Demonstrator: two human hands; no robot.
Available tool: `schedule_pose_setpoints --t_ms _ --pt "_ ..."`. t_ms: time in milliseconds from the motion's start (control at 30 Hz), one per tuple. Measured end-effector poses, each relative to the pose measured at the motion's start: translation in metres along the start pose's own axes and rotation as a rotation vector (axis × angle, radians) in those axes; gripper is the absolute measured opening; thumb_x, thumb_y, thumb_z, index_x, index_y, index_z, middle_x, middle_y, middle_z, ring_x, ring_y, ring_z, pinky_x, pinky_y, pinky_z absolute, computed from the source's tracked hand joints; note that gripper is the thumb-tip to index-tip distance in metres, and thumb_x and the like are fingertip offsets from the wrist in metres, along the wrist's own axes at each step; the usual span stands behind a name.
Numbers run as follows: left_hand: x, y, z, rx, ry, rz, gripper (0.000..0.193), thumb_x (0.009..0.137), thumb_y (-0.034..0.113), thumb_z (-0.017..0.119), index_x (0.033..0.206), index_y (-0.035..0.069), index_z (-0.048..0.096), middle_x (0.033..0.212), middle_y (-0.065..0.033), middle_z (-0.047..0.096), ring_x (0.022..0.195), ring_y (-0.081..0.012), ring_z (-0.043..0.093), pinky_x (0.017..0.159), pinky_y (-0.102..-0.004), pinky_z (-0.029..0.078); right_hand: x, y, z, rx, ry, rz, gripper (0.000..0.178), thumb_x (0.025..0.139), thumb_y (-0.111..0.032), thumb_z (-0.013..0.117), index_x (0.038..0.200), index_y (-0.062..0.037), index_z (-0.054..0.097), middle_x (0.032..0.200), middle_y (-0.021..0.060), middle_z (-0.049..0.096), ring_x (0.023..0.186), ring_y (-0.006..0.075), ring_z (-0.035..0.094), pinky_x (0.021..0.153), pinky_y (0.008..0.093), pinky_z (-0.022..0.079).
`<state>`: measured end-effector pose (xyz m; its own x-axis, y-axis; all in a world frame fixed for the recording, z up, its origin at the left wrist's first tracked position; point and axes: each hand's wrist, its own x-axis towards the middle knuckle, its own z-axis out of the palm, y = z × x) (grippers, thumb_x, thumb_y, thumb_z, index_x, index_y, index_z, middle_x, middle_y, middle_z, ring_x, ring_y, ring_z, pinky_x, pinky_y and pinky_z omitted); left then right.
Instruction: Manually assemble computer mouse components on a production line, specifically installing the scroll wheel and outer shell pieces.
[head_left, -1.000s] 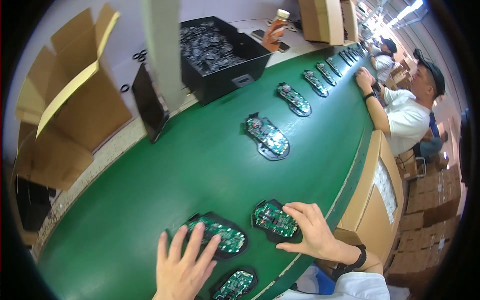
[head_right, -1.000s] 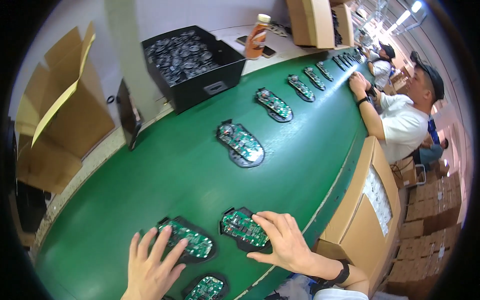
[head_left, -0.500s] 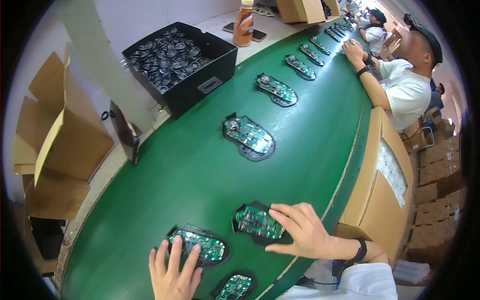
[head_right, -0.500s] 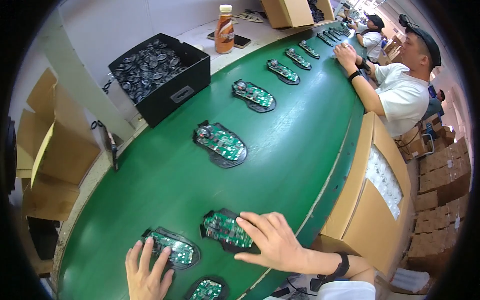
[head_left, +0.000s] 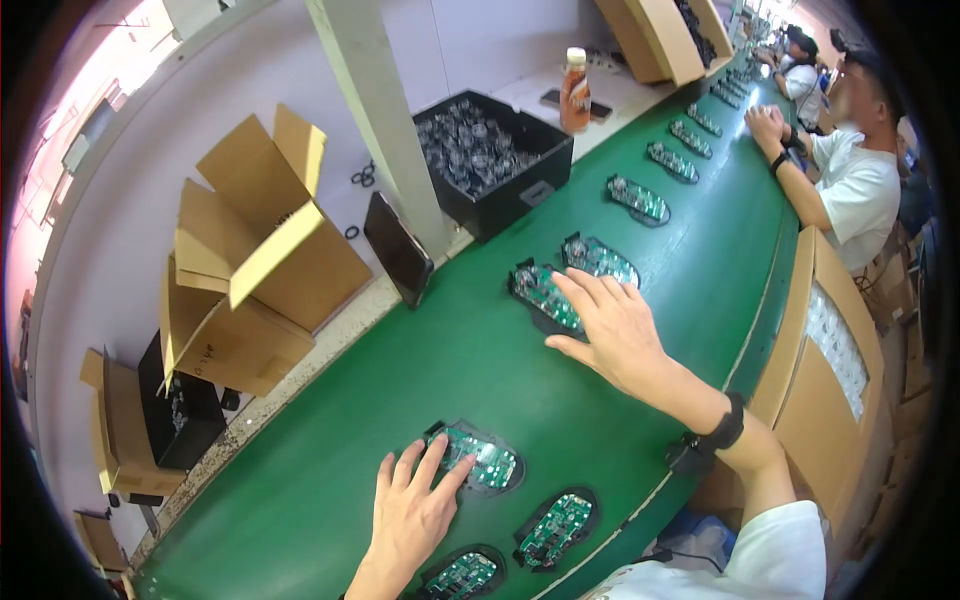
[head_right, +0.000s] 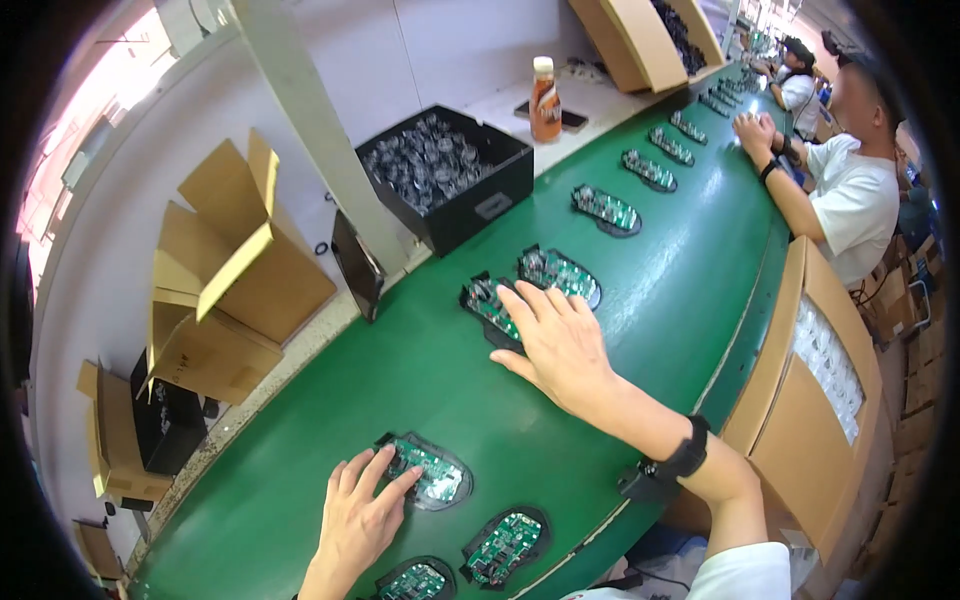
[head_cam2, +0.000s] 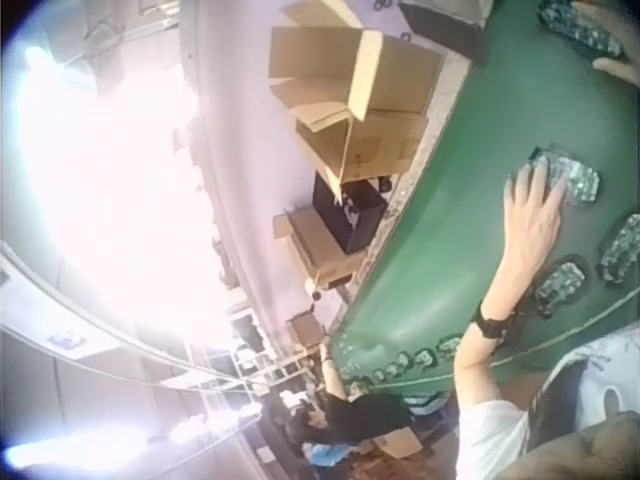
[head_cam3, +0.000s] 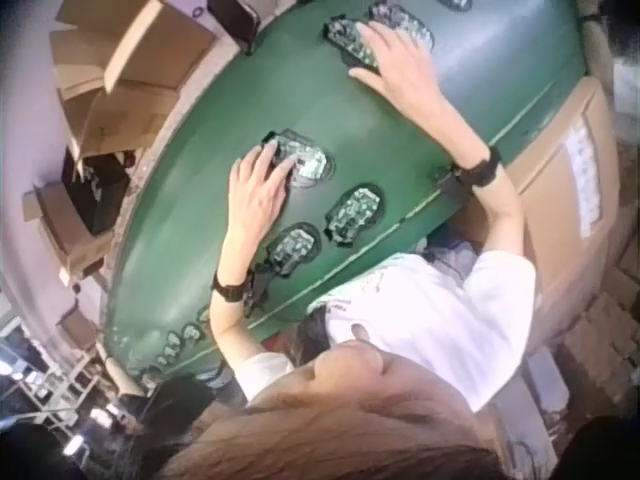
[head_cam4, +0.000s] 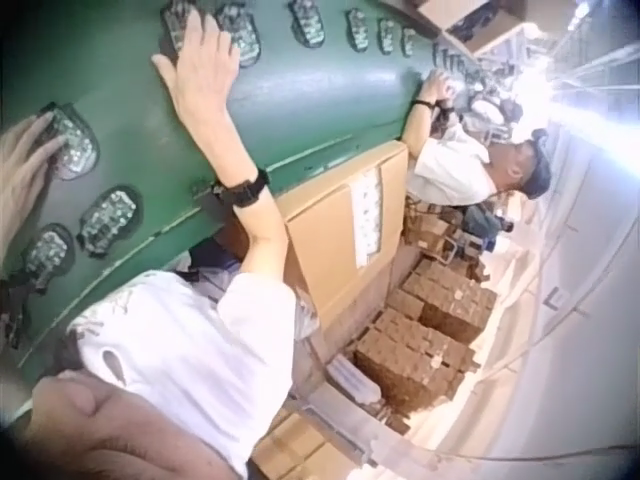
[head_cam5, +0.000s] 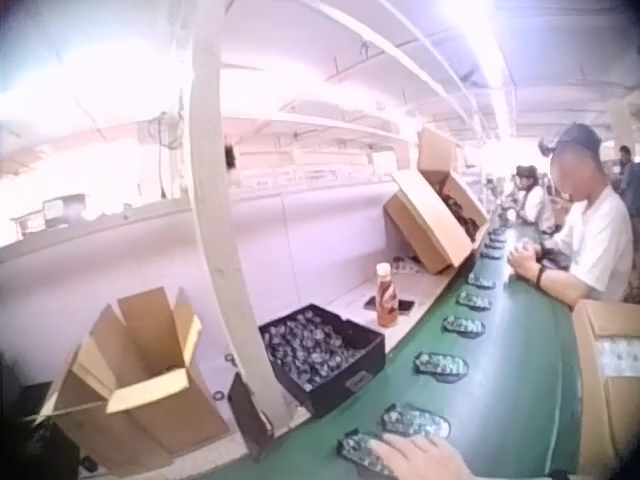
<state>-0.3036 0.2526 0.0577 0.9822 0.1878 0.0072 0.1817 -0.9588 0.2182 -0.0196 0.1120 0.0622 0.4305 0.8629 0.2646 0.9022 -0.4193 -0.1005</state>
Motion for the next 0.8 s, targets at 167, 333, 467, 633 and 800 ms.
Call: schedule_pose_setpoints --t_ms 167,333,467,633,800 --pt "-0.006 -0.008 0.004 0.007 0.041 0.01 0.051 0.078 0.016 0.073 0.127 0.027 0.062 0.136 -0.0083 0.052 0.12 -0.0308 0.051 0.096 -0.0524 0.044 0.006 0.031 -0.07 0.117 -0.06 0.073 0.057 0.083 -0.032 0.074 0.131 -0.0049 0.055 0.125 0.014 0.059 0.111 0.0323 0.056 0.095 0.0429 0.046" --pt "-0.008 -0.005 0.006 -0.007 0.141 -0.003 0.042 0.083 0.011 0.062 0.125 0.017 0.062 0.133 -0.0119 0.053 0.12 -0.0328 0.051 0.095 -0.0446 0.044 0.07 0.048 -0.127 0.106 0.081 0.041 0.036 0.087 -0.029 0.07 0.112 -0.0034 0.066 0.109 0.0152 0.066 0.107 0.0326 0.059 0.093 0.0415 0.048" --pt "-0.005 0.002 0.008 -0.008 0.142 0.002 0.044 0.084 0.012 0.061 0.127 0.018 0.06 0.135 -0.0127 0.053 0.12 -0.0333 0.05 0.095 -0.0448 0.044 0.139 0.063 -0.086 -0.163 -0.31 0.178 0.037 0.083 -0.034 0.065 0.095 -0.0006 0.073 0.096 0.0199 0.071 0.087 0.0372 0.07 0.076 0.0464 0.057" --pt "-0.018 0.006 0.011 -0.033 0.151 -0.021 0.044 0.084 0.014 0.063 0.128 0.018 0.06 0.135 -0.0124 0.053 0.119 -0.0341 0.051 0.095 -0.0451 0.046 0.098 0.029 -0.002 -0.04 -0.546 0.069 0.068 0.08 -0.063 0.066 0.102 0.0015 0.07 0.101 0.0227 0.069 0.098 0.0388 0.066 0.083 0.0466 0.056" --pt "-0.016 0.004 0.022 -0.048 0.174 0.018 0.045 0.084 0.012 0.063 0.128 0.017 0.06 0.136 -0.013 0.052 0.119 -0.0352 0.051 0.095 -0.0454 0.046 0.026 0.017 0.056 -0.148 -0.228 -0.01 0.073 0.086 -0.051 0.067 0.136 -0.0006 0.05 0.113 0.0186 0.057 0.101 0.0319 0.057 0.075 0.0384 0.058"
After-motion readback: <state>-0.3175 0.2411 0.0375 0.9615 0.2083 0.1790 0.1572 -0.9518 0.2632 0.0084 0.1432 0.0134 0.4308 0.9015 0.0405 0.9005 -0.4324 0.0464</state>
